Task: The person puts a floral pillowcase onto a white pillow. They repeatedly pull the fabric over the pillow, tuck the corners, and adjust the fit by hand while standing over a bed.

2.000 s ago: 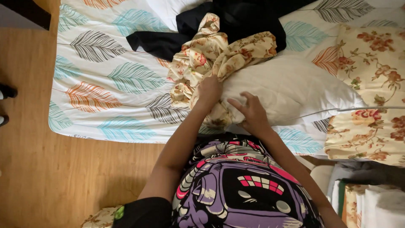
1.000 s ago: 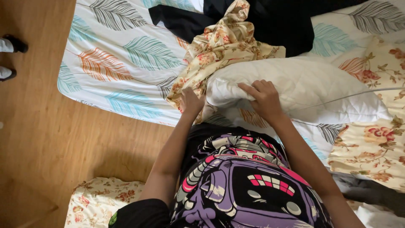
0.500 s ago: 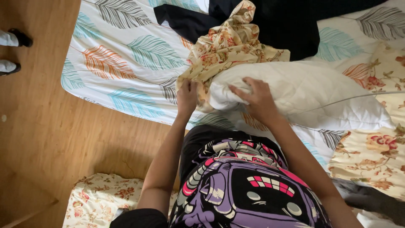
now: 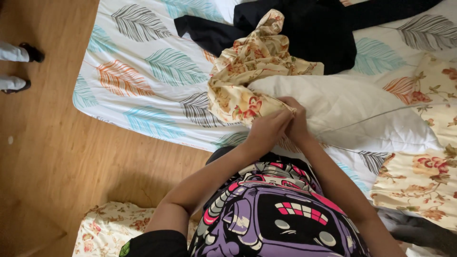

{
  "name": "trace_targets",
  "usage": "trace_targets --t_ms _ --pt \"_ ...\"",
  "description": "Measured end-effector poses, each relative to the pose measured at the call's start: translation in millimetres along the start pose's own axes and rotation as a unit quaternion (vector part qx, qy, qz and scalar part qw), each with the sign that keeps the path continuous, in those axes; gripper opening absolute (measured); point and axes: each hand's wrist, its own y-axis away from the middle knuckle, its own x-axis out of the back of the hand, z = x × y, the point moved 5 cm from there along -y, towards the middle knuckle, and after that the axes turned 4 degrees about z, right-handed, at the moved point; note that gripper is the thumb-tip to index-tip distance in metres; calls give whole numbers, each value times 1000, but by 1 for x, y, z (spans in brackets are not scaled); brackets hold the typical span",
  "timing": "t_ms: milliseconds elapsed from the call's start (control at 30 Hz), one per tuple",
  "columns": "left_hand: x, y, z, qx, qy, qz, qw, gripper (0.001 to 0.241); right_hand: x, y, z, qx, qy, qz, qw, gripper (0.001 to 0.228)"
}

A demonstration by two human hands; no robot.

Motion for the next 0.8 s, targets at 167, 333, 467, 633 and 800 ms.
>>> trace_targets --t_ms 167,333,467,633,800 --pt "-19 5 12 -33 -12 5 999 12 5 2 10 -45 -57 78 994 21" --pt "-16 -3 24 -88 4 57 994 32 20 -21 -32 -83 -136 48 986 34" --pt "-1 -8 27 -103 90 9 991 56 31 -37 -17 66 -48 2 997 40" --pt "-7 -14 -17 -93 70 67 991 72 49 -45 -17 58 8 105 993 30" --pt "10 -24 -56 41 84 246 965 65 64 -50 -24 8 -55 162 985 30"
